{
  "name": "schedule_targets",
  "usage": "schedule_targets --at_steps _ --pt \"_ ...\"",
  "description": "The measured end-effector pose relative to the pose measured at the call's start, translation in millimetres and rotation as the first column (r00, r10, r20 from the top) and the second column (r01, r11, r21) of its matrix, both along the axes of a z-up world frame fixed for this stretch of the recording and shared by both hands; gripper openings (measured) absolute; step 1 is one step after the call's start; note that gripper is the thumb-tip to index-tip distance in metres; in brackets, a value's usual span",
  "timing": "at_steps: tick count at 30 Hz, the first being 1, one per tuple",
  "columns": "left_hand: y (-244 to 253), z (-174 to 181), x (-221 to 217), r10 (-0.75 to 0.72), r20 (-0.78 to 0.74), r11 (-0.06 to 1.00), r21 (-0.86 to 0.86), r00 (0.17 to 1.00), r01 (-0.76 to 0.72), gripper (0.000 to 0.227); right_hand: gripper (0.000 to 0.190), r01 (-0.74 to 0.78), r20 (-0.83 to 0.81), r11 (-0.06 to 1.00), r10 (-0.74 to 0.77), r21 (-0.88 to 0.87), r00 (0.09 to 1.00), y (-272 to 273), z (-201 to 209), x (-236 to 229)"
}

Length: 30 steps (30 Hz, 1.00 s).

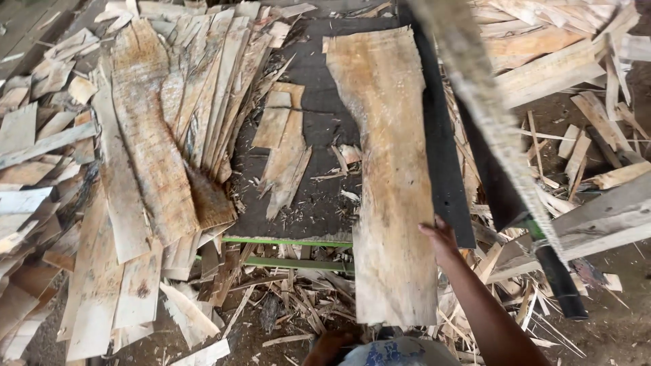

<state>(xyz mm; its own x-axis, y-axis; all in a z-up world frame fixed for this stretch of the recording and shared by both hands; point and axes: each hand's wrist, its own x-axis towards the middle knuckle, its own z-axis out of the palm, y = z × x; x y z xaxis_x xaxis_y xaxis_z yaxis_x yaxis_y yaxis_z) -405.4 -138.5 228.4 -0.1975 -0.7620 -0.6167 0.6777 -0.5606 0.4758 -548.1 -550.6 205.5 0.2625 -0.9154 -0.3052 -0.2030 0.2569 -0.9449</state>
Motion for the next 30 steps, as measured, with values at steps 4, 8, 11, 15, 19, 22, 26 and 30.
schedule_targets --at_steps 4,8,11,15,19,22,26,30 --pt "-48.0 -118.6 32.1 0.116 0.156 0.992 0.037 0.981 -0.123 0.092 0.043 -0.043 0.001 0.996 0.043 0.078 0.999 -15.8 -34.4 3.0" --pt "-104.6 -92.0 43.7 0.168 0.091 0.982 -0.104 0.982 -0.158 0.098 0.043 0.023 0.155 1.000 -0.023 0.001 0.988 -9.1 -35.2 14.7" --pt "-126.3 -57.8 46.0 0.111 0.256 0.994 -0.028 0.960 -0.108 0.097 0.044 0.060 0.218 0.998 -0.055 -0.017 0.974 -0.1 -9.2 2.8" --pt "-134.7 -17.4 38.4 0.037 0.398 0.998 0.033 0.917 -0.054 0.088 0.040 0.100 0.156 0.995 -0.098 -0.008 0.983 12.7 -43.2 -31.7" --pt "-146.9 -42.6 35.1 0.105 0.379 0.979 -0.201 0.920 -0.029 0.066 0.031 0.180 0.249 0.980 -0.153 -0.090 0.956 7.9 -109.6 -54.7" --pt "-148.3 -107.4 39.9 0.149 0.441 0.907 -0.417 0.885 0.055 0.047 0.032 0.145 0.081 0.965 -0.130 -0.217 0.988 0.9 -144.8 -78.0" --pt "-160.6 -159.1 26.4 0.299 0.614 0.733 -0.638 0.731 0.236 0.031 0.053 0.015 0.165 0.973 0.023 -0.230 0.986 -28.0 -128.9 -138.9" --pt "-173.9 -93.3 -28.3 0.252 0.641 0.911 -0.410 0.725 0.046 0.021 0.083 -0.372 0.956 0.922 0.199 -0.109 0.214 -10.0 35.7 -219.9"
